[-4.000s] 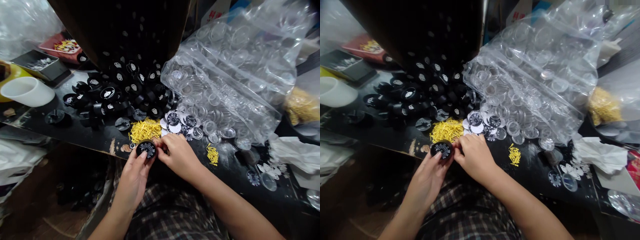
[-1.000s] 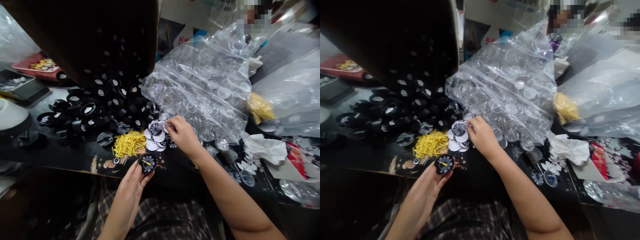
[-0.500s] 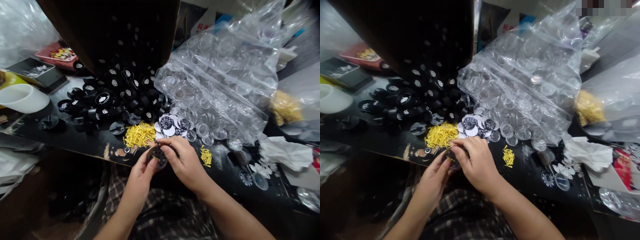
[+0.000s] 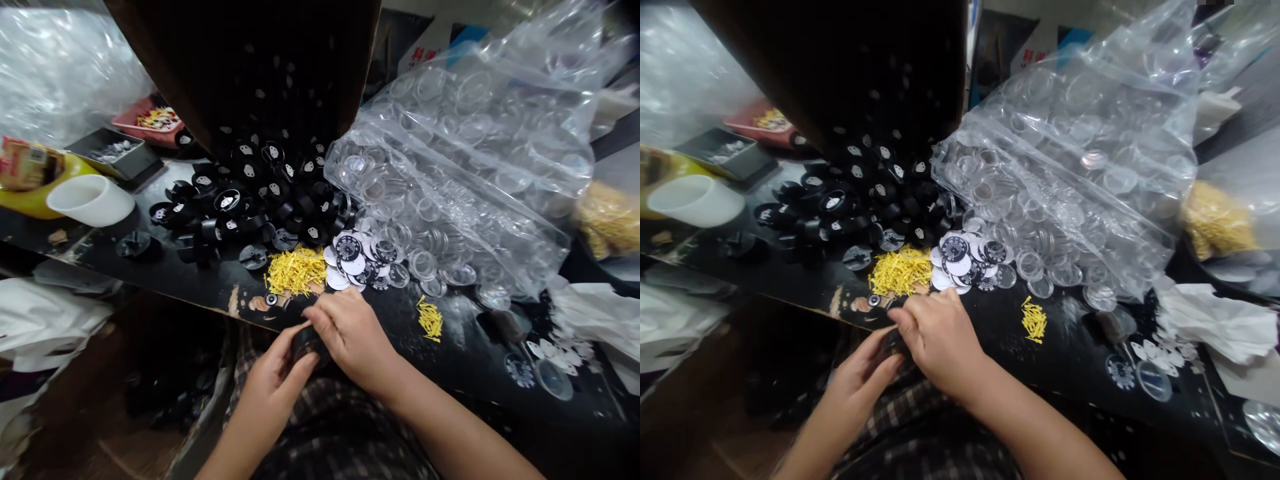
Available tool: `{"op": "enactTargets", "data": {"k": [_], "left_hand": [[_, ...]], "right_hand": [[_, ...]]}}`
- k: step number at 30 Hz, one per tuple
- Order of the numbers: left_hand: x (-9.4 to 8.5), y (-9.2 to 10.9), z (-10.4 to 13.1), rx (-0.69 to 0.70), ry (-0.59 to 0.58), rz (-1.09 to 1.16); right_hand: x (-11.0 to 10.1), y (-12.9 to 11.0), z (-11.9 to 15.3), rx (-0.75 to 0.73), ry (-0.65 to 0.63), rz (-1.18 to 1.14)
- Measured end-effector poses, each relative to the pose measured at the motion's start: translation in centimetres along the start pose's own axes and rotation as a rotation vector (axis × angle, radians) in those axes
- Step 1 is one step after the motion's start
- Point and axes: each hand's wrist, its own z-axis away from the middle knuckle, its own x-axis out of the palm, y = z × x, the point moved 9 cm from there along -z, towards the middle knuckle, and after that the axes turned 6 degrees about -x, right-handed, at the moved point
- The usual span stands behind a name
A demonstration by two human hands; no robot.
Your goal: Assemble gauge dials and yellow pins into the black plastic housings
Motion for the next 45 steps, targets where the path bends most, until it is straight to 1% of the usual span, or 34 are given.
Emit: {"op": "enactTargets", "data": {"k": [1,2,3,4,5,6,7,8,9,10,12,14,15,16,17,18,19,20,21,22,23,24,25,27,29,31,34,35,37,39,40,42,44,45], "left_hand": [[-1.8,-1.3,0.5,-0.045,0.024,-0.025],[-4.4,-2.5,1.2,-0.08,0.127,-0.043],[-7.5,-3.2,2.0,-0.085,0.279,-0.084],[-10.3,-3.2,2.9,-0.048,0.441,-0.176],[-12.4,-2.6,3.7,0.011,0.58,-0.326],[-13.6,-1.4,4.1,0.095,0.681,-0.495],[-13.8,0.0,4.0,0.181,0.727,-0.625],[-13.3,1.3,3.2,0.259,0.728,-0.713],[-12.5,2.7,2.1,0.344,0.706,-0.752],[-11.6,4.0,0.7,0.413,0.67,-0.754],[-10.0,6.1,-2.8,0.493,0.598,-0.756],[-9.1,7.4,-6.0,0.517,0.565,-0.801],[-8.9,7.7,-7.2,0.521,0.558,-0.822],[-8.9,7.9,-7.9,0.516,0.562,-0.816],[-9.1,7.9,-8.2,0.51,0.567,-0.764],[-9.3,7.7,-8.0,0.499,0.561,-0.653],[-9.4,7.3,-7.5,0.474,0.532,-0.483],[-9.2,6.6,-7.0,0.427,0.476,-0.274],[-8.5,5.7,-6.3,0.361,0.394,-0.048],[-7.2,4.6,-5.7,0.266,0.287,0.156],[-5.6,3.4,-5.0,0.155,0.188,0.312],[-3.9,2.3,-4.2,0.044,0.116,0.432],[-2.5,1.2,-3.4,-0.06,0.074,0.531],[-0.2,-0.2,-2.4,-0.202,0.005,0.679],[1.3,-0.9,-2.1,-0.272,-0.079,0.769],[1.9,-1.2,-2.2,-0.311,-0.133,0.791],[1.6,-1.9,-2.5,-0.357,-0.084,0.748],[1.6,-2.0,-2.5,-0.361,-0.076,0.729],[2.0,-1.9,-2.5,-0.348,-0.098,0.704],[2.6,-1.4,-2.4,-0.316,-0.122,0.706],[2.8,-1.2,-2.4,-0.301,-0.122,0.715],[2.9,-1.0,-2.3,-0.288,-0.097,0.73],[2.8,-1.0,-2.3,-0.301,-0.064,0.739],[2.7,-1.1,-2.3,-0.311,-0.048,0.746]], "right_hand": [[0.2,0.3,0.2,0.013,-0.054,-0.043],[0.0,0.7,0.4,0.035,-0.078,-0.083],[-0.4,1.2,0.5,0.066,-0.072,-0.111],[-0.8,1.7,0.6,0.098,-0.05,-0.126],[-1.1,1.9,0.5,0.118,-0.032,-0.132],[-1.0,1.9,0.4,0.121,-0.038,-0.136],[-0.5,1.6,0.2,0.102,-0.073,-0.141],[0.2,1.0,-0.1,0.069,-0.123,-0.146],[1.0,0.3,-0.3,0.031,-0.176,-0.147],[1.6,-0.3,-0.4,0.003,-0.215,-0.14],[2.1,-0.8,-0.4,-0.005,-0.246,-0.109],[2.0,-0.5,-0.2,0.033,-0.246,-0.085],[1.8,-0.2,0.1,0.059,-0.246,-0.08],[1.7,0.2,0.3,0.08,-0.246,-0.082],[1.6,0.5,0.5,0.096,-0.246,-0.087],[1.5,0.9,0.7,0.113,-0.24,-0.098],[1.5,1.2,0.8,0.129,-0.226,-0.117],[1.4,1.4,0.8,0.143,-0.201,-0.141],[1.3,1.6,0.7,0.153,-0.166,-0.166],[1.1,1.7,0.5,0.156,-0.127,-0.183],[1.0,1.7,0.3,0.149,-0.091,-0.186],[0.8,1.6,0.1,0.129,-0.065,-0.173],[0.6,1.4,-0.1,0.103,-0.052,-0.14],[0.4,0.9,-0.2,0.05,-0.063,-0.032],[0.2,0.3,0.0,0.012,-0.1,0.085],[0.1,0.0,0.5,-0.012,-0.15,0.164],[-0.2,0.1,0.9,-0.062,-0.217,0.147],[-0.7,0.5,0.6,-0.063,-0.204,0.134],[-2.5,2.3,-0.4,-0.005,-0.093,0.183],[-4.4,4.8,-1.6,0.111,0.032,0.353],[-4.9,5.8,-2.2,0.153,0.038,0.453],[-4.9,7.2,-3.3,0.179,-0.024,0.595],[-4.7,7.8,-3.9,0.148,-0.07,0.636],[-4.9,7.8,-3.9,0.127,-0.064,0.627]]}}
